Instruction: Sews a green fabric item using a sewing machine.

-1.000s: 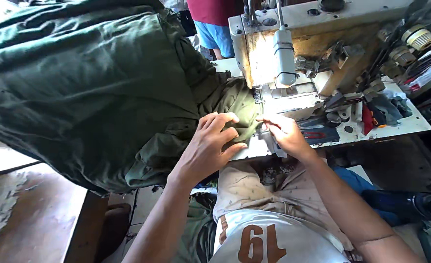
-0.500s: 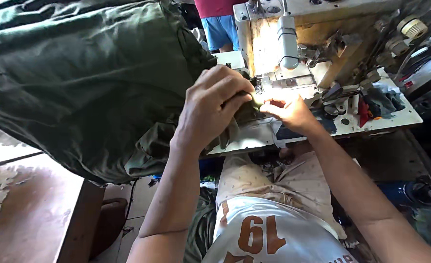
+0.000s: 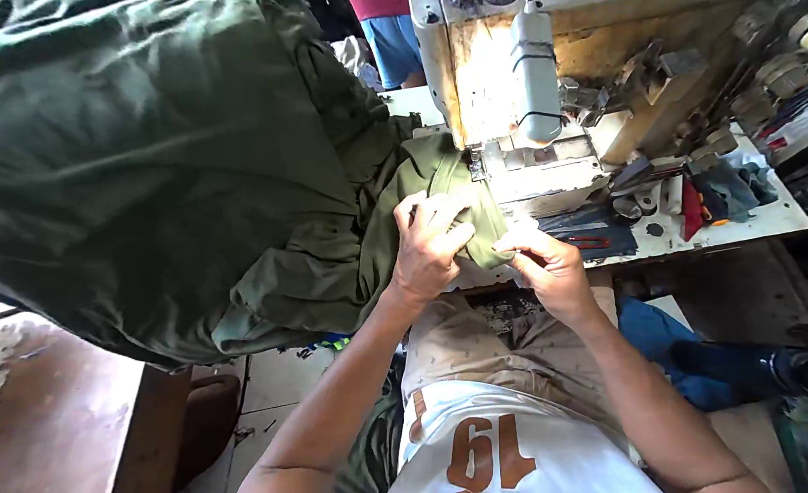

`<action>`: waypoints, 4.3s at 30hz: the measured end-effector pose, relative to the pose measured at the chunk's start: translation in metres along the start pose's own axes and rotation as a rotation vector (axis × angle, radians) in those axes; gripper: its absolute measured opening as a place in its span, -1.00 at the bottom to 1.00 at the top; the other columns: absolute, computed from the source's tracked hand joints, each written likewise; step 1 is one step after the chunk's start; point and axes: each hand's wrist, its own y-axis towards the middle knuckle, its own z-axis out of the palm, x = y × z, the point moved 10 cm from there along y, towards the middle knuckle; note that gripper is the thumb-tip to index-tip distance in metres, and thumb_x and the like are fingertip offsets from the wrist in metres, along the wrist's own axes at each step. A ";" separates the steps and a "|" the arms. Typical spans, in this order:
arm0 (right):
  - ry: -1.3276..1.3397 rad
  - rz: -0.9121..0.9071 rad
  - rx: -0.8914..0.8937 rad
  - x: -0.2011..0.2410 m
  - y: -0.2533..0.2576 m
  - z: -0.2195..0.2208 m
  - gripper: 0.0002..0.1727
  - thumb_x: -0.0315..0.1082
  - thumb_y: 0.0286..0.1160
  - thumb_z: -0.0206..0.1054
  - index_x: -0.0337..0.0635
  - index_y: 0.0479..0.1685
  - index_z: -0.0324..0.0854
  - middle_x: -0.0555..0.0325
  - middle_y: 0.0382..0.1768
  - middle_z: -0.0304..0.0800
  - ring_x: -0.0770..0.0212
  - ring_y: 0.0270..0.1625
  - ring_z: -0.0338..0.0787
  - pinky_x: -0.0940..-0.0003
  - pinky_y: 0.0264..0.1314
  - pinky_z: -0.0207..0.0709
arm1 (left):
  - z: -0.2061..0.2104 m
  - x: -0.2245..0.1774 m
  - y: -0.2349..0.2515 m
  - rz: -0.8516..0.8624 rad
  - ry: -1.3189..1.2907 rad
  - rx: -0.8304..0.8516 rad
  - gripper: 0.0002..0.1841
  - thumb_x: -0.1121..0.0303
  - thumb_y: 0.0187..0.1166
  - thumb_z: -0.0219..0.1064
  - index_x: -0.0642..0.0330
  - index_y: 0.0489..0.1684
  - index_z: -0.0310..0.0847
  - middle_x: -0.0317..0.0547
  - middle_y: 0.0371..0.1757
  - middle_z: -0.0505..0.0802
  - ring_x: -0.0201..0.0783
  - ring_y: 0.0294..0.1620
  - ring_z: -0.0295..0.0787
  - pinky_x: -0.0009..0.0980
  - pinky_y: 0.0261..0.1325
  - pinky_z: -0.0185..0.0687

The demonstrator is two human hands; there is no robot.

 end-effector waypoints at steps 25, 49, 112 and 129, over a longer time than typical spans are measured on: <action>0.040 -0.032 -0.036 -0.006 0.033 0.002 -0.82 -0.57 0.55 0.38 -0.28 0.04 0.77 0.08 -0.19 0.85 0.36 -0.56 0.66 0.49 -0.59 0.61 | -0.011 0.017 0.037 0.051 0.032 0.143 -0.75 0.49 0.49 0.22 0.03 -0.18 0.87 -0.23 0.18 0.89 -0.06 0.38 0.70 0.32 0.73 -0.06; -0.091 -0.233 -0.086 0.030 0.038 -0.003 -0.80 -0.68 0.38 0.44 -0.34 -0.07 0.82 0.04 -0.06 0.88 0.32 -0.19 0.85 0.41 -0.15 0.81 | -0.003 0.004 0.030 -0.042 -0.027 -0.070 -0.80 0.39 0.54 0.39 0.04 -0.02 0.91 -0.13 -0.01 0.94 -0.12 0.18 0.84 0.07 0.66 0.32; -0.246 -0.317 0.287 0.038 -0.016 0.012 -0.87 -0.46 0.62 0.38 -0.25 -0.02 0.82 0.12 0.02 0.86 0.30 0.14 0.84 0.31 0.26 0.79 | -0.008 -0.043 -0.023 0.048 -0.103 -0.062 -0.43 -0.16 0.36 0.58 -0.12 0.29 0.69 -0.06 0.17 0.67 -0.10 0.11 0.58 -0.17 0.19 0.47; -0.066 -0.052 -0.010 0.013 -0.027 -0.010 -0.90 -0.46 0.58 0.43 -0.26 -0.09 0.81 0.11 -0.09 0.86 0.37 -0.38 0.79 0.50 -0.42 0.74 | -0.017 -0.028 0.015 0.203 0.036 0.377 -0.86 0.55 0.48 0.24 0.19 -0.35 0.73 -0.08 -0.12 0.86 -0.01 0.04 0.81 0.31 0.56 0.33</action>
